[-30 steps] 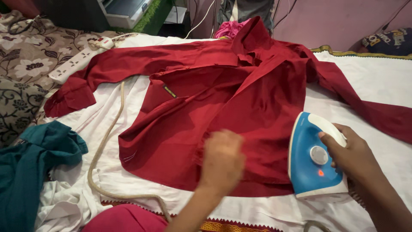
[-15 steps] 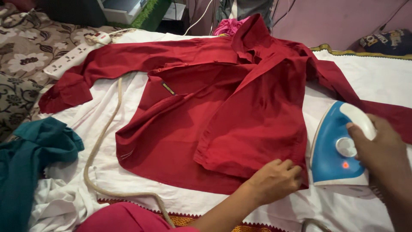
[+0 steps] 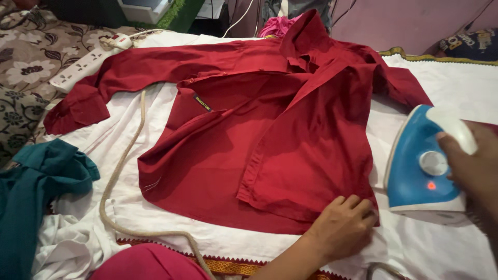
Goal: The person irons a red long-sleeved shirt by hand, smoothing the fabric and pressing the iron across the front, back, and sleeves while the shirt is laid out on a white surface.
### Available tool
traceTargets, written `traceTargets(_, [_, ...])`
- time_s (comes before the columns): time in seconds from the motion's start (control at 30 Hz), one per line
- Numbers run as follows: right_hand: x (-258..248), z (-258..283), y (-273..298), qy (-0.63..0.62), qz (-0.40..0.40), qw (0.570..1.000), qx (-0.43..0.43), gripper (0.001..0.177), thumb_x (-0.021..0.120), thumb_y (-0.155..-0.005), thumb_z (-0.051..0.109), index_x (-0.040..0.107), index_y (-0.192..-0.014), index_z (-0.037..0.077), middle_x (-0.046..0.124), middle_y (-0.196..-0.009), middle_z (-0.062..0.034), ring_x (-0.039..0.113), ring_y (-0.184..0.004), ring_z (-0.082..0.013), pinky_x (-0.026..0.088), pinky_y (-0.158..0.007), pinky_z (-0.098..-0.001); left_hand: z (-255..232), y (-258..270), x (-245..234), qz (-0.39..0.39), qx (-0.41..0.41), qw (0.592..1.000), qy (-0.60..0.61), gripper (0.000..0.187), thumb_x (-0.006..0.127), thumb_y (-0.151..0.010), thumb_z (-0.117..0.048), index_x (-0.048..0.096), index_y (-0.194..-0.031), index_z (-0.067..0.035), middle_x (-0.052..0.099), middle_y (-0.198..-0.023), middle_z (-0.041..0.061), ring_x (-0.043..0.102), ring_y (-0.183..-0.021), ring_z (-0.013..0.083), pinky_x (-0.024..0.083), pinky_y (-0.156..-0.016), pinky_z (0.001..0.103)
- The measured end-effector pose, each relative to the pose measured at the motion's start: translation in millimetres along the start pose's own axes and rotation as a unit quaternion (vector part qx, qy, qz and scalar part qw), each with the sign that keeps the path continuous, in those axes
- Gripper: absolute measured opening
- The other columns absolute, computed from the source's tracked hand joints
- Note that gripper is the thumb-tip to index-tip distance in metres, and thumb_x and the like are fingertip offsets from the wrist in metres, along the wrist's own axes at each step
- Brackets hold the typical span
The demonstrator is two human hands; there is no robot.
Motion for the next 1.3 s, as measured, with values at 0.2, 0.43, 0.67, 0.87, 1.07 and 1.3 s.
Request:
traceTargets(0.2, [-34.4,-76.3,-53.2,0.109,-0.020,0.993,-0.027,0.052,0.060,-0.107,0.035,0.055,-0.149,0.004,0.070,-0.108,-0.0184,0.070,-0.082,-0.0277,0.056,-0.062,-0.0411,74.4,-60.2,9.9,-0.030,-0.097,0.994,0.035,0.023,0.063,-0.090,-0.012,0.067,-0.112,-0.009,0.062,-0.102,0.012,0.065,-0.095,0.0314,0.056,-0.081,0.043])
traceTargets(0.43, [-49.5,-169.3,-91.3,0.167,0.011,0.978,0.126,0.073,0.049,-0.108,0.066,0.048,-0.154,0.010,0.062,-0.129,-0.0207,0.064,-0.097,-0.0343,0.053,-0.072,-0.0456,152.7,-141.9,101.1,0.271,-0.001,0.956,-0.110,0.034,0.056,-0.092,-0.013,0.071,-0.117,-0.031,0.064,-0.113,0.007,0.069,-0.101,0.0286,0.058,-0.077,0.043])
traceTargets(0.67, [-53.4,-191.7,-70.0,0.095,0.024,0.969,0.226,0.073,0.042,-0.108,0.058,0.039,-0.161,0.007,0.066,-0.127,-0.0301,0.073,-0.097,-0.0445,0.064,-0.070,-0.0539,161.4,-171.0,137.3,0.213,0.127,0.958,-0.146,0.012,0.060,-0.095,-0.015,0.071,-0.097,-0.018,0.072,-0.108,0.004,0.072,-0.104,0.0257,0.060,-0.081,0.039])
traceTargets(0.87, [-58.4,-216.4,-63.4,0.067,0.035,0.964,0.255,0.071,0.041,-0.109,0.055,0.039,-0.159,0.006,0.068,-0.123,-0.0305,0.074,-0.095,-0.0451,0.062,-0.069,-0.0542,135.3,-113.7,103.4,0.109,0.021,0.989,-0.096,0.020,0.061,-0.092,-0.012,0.067,-0.111,-0.012,0.067,-0.121,0.005,0.065,-0.114,0.0241,0.056,-0.099,0.034])
traceTargets(1.07, [-52.5,-217.9,-72.7,0.059,0.049,0.963,0.256,0.068,0.041,-0.109,0.052,0.040,-0.158,0.005,0.069,-0.119,-0.0309,0.075,-0.093,-0.0457,0.061,-0.067,-0.0544,85.0,-59.0,38.7,-0.056,-0.049,0.996,-0.040,0.068,0.057,-0.095,-0.038,0.045,-0.147,0.005,0.051,-0.155,0.021,0.047,-0.146,0.0361,0.034,-0.125,0.044])
traceTargets(1.3, [-42.4,-192.5,-99.8,0.052,0.099,0.963,0.245,0.064,0.040,-0.110,0.049,0.040,-0.156,0.005,0.071,-0.115,-0.0313,0.075,-0.091,-0.0465,0.060,-0.066,-0.0548,35.4,-2.9,41.7,0.125,0.000,0.992,-0.018,0.063,0.056,-0.100,-0.046,0.058,-0.143,0.001,0.053,-0.160,0.014,0.045,-0.151,0.0287,0.029,-0.134,0.039])
Point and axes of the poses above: each hand's wrist, its own y-axis away from the middle knuckle, its own x-axis out of the palm, z = x × y, the point moved 7 cm from there along -y, towards the middle knuckle
